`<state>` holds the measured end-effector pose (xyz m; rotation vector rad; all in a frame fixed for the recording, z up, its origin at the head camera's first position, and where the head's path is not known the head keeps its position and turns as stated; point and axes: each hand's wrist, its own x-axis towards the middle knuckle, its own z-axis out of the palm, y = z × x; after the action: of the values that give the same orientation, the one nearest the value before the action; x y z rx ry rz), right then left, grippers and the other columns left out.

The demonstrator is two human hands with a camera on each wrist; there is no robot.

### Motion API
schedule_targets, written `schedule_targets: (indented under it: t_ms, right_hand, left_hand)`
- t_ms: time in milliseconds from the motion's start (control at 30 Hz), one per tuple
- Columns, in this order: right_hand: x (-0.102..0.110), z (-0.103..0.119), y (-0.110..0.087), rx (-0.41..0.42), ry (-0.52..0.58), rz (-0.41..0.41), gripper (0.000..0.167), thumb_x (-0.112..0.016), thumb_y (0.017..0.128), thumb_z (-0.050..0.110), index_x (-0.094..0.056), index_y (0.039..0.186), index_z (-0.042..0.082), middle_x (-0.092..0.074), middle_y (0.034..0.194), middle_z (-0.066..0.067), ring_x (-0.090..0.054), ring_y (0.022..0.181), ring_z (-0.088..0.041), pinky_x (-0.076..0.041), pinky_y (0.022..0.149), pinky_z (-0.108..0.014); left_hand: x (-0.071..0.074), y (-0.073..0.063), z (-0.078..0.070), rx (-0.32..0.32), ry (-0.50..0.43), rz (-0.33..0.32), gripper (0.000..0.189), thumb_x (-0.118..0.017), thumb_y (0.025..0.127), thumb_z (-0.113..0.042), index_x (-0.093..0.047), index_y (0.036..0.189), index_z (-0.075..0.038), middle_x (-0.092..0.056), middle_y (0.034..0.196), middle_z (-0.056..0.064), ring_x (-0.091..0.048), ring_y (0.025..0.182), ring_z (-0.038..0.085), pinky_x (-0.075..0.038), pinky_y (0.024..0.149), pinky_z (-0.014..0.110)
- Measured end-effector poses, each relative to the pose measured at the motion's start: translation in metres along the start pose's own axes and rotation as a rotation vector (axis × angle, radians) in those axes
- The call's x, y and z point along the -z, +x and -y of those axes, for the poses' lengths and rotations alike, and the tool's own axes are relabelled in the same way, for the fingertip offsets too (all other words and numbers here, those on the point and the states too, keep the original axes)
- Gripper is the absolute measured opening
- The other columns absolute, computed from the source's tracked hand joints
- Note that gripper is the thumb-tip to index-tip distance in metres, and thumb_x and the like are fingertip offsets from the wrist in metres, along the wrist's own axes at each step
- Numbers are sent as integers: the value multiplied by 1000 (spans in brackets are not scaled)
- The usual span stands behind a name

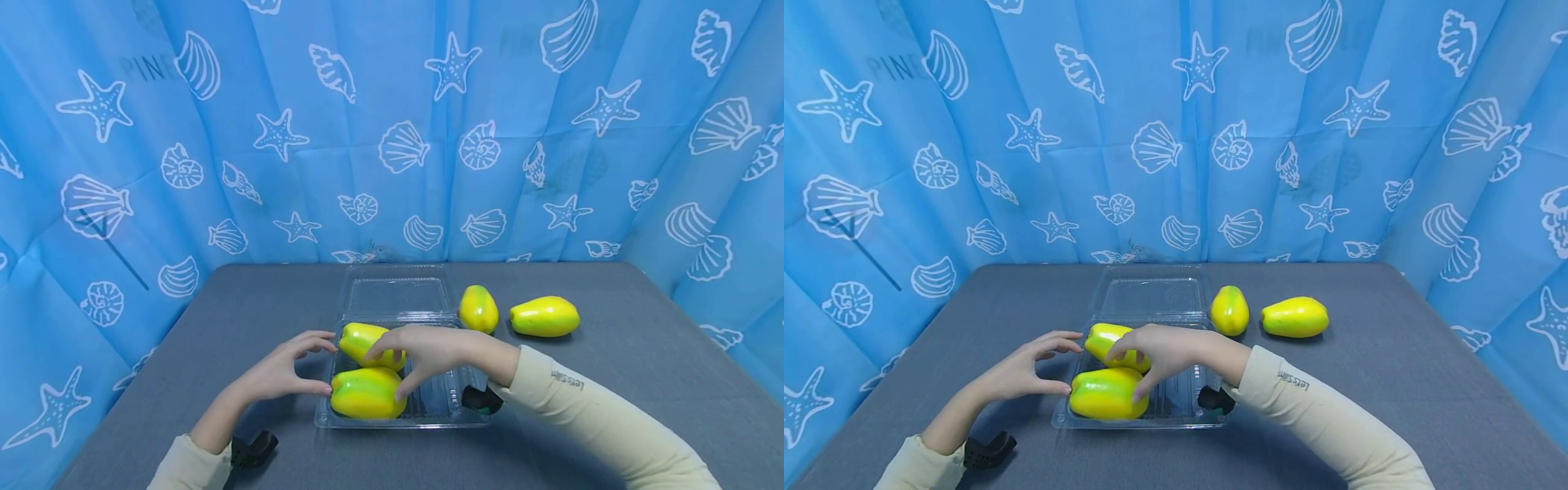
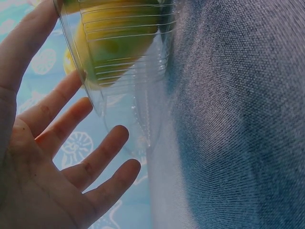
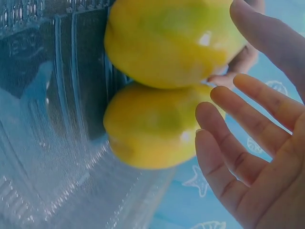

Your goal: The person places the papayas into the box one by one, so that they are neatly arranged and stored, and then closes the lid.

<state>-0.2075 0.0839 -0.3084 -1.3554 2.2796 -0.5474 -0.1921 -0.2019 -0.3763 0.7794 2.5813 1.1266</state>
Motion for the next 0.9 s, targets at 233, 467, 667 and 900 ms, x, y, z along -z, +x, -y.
schedule_targets:
  t_ms: [233, 467, 667, 900]
  right_hand:
    - [8, -5, -16, 11, -28, -79, 58, -75, 78, 25, -52, 130, 12, -58, 129, -3, -59, 101, -16, -51, 89, -26]
    - [15, -13, -34, 21, 4, -153, 55, -72, 81, 26, -53, 129, 8, -59, 128, -7, -59, 100, -15, -52, 88, -29]
    - [19, -23, -50, -42, 59, -224, 53, -72, 81, 26, -54, 129, 11, -60, 128, -4, -61, 105, -16, -51, 90, -31]
    - [22, -40, -69, -107, 49, -325, 52, -73, 80, 30, -56, 126, 13, -62, 123, -2, -60, 102, -17, -51, 90, -41]
  left_hand:
    - [0, 0, 0, 0, 2, 2, 51, -73, 78, -36, -56, 123, -17, -40, 145, 12, -44, 125, 40, -37, 99, 65]
    - [0, 0, 0, -5, 9, -4, 52, -74, 78, -35, -56, 123, -16, -40, 144, 12, -45, 124, 40, -37, 99, 65]
    - [0, 0, 1, -10, 11, -4, 52, -74, 78, -35, -56, 123, -16, -41, 144, 12, -45, 124, 40, -37, 98, 65]
    - [0, 0, 2, -11, 7, -1, 51, -74, 78, -35, -56, 123, -16, -40, 144, 12, -45, 125, 40, -37, 98, 65]
